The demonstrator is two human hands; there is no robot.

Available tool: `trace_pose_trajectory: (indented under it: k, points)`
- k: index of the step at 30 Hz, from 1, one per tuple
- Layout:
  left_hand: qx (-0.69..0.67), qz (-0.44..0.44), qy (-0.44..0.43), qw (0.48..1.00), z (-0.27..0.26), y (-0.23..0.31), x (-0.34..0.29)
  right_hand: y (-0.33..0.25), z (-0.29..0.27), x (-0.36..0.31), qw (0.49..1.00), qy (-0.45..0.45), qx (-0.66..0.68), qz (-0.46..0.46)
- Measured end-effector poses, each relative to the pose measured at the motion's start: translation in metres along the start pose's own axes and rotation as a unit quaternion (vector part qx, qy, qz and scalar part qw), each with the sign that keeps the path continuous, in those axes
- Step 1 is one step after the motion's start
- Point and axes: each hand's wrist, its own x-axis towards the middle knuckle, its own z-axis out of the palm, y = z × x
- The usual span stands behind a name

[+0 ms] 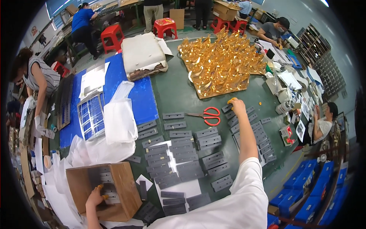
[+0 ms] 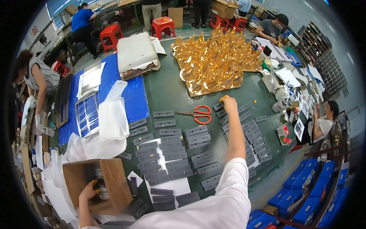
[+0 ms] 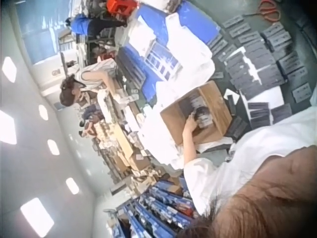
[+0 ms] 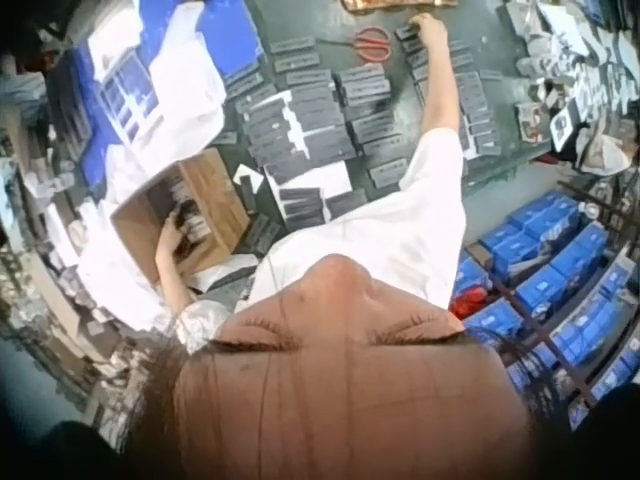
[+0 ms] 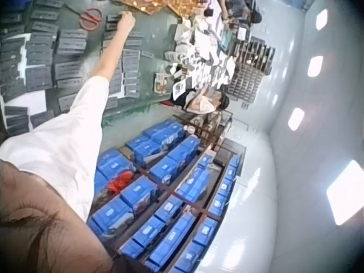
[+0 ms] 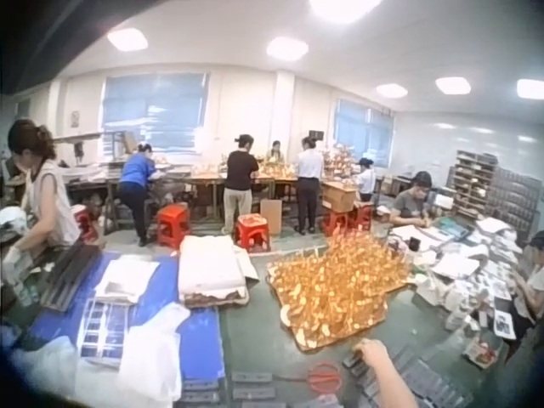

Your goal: The person places small grey metal components into a cardboard box by hand.

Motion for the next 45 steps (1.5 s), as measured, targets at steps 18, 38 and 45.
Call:
trace_pose_trajectory:
  k: [18,38,45]
  points:
    - [0.009,0.094,0.118,0.988,-0.010,-0.024,0.015,-0.012,-0.038,-0.052,0.994,0.086,0.060,0.001]
    - [-0.644,-0.420,0.087,0.633,0.068,-0.007,0.053,-0.097,-0.079,-0.274,0.950,0.166,0.223,0.144]
    - [-0.615,-0.563,0.246,0.494,0.060,0.023,0.041,-0.128,-0.086,-0.303,0.933,0.163,0.268,0.175]
